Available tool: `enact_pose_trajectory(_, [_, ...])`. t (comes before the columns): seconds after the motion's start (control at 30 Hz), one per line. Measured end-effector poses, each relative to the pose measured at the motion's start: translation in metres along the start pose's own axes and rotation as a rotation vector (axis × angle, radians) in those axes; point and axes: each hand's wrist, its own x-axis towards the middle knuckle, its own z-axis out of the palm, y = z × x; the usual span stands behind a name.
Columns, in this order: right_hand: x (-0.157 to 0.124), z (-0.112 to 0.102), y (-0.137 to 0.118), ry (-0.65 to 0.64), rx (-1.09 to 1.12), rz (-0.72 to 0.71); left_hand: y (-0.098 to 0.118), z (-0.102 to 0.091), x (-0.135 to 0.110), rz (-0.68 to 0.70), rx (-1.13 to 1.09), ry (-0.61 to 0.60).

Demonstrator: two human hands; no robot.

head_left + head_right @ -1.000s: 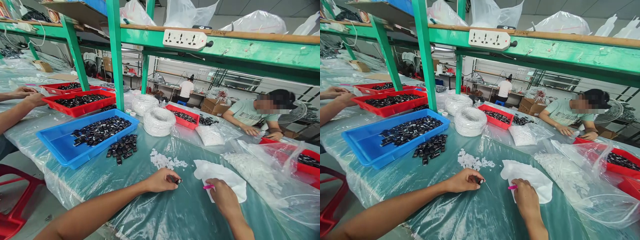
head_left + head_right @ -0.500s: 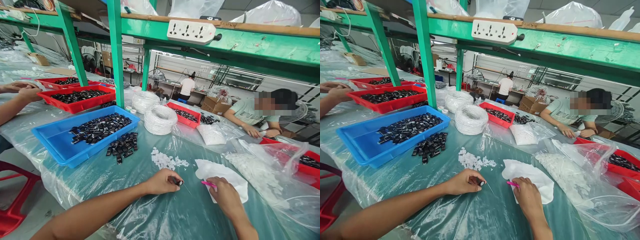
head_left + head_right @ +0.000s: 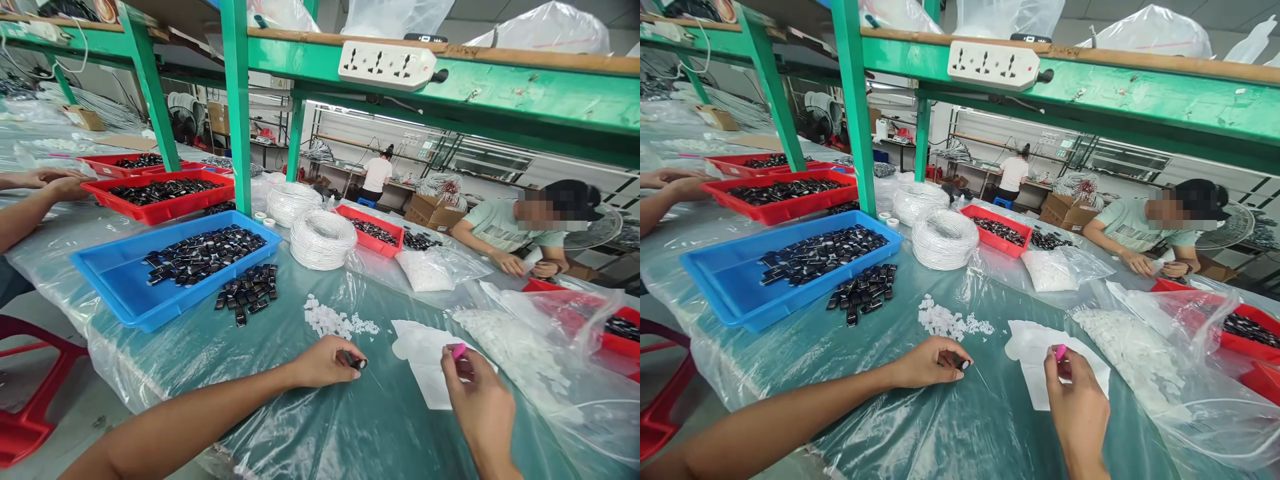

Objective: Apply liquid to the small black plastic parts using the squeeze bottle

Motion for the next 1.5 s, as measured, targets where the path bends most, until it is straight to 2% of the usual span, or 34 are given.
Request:
enact_pose_trajectory(0.1, [0.0, 0.002, -0.001, -0.219, -0.003, 0.016, 0.002, -0.001, 0.0, -0.011, 0.006, -0.005])
enact_pose_trajectory(0.17, [0.0, 0.001, -0.003, -0.241, -0.022, 0.032, 0.004, -0.001, 0.0, -0.013, 0.015, -0.015])
enact_pose_trajectory(0.2, [-0.001, 0.0, -0.005, -0.182, -0.018, 0.04, 0.005, -0.001, -0.001, -0.013, 0.018, -0.016])
enact_pose_trajectory(0.27, [-0.003, -0.005, -0.011, 0.027, 0.026, 0.028, 0.005, -0.002, -0.001, -0.012, 0.02, -0.009])
enact_pose_trajectory(0.37, [-0.011, -0.012, -0.023, 0.338, 0.178, -0.084, 0.006, -0.002, -0.001, -0.01, 0.016, 0.01])
enact_pose_trajectory(0.43, [-0.021, -0.012, -0.032, 0.387, 0.331, -0.104, 0.006, -0.002, -0.002, -0.01, 0.021, 0.014])
enact_pose_trajectory(0.5, [-0.032, -0.007, -0.041, 0.279, 0.516, -0.082, 0.006, -0.001, -0.002, -0.009, 0.032, 0.016])
enact_pose_trajectory(0.57, [-0.042, 0.0, -0.047, 0.151, 0.688, -0.136, 0.007, -0.001, -0.002, -0.005, 0.036, 0.021])
enact_pose_trajectory(0.67, [-0.054, 0.012, -0.053, 0.039, 0.817, -0.224, 0.008, -0.001, -0.002, -0.003, 0.035, 0.033])
enact_pose_trajectory(0.8, [-0.06, 0.02, -0.053, -0.035, 0.836, -0.241, 0.008, -0.002, -0.002, 0.009, 0.044, 0.024])
enact_pose_trajectory(1.23, [-0.059, 0.021, -0.056, -0.158, 0.857, -0.254, 0.007, -0.002, -0.002, 0.043, 0.042, 0.024])
enact_pose_trajectory(1.5, [-0.054, 0.02, -0.06, -0.265, 0.852, -0.268, 0.008, -0.005, -0.004, 0.068, 0.171, 0.063])
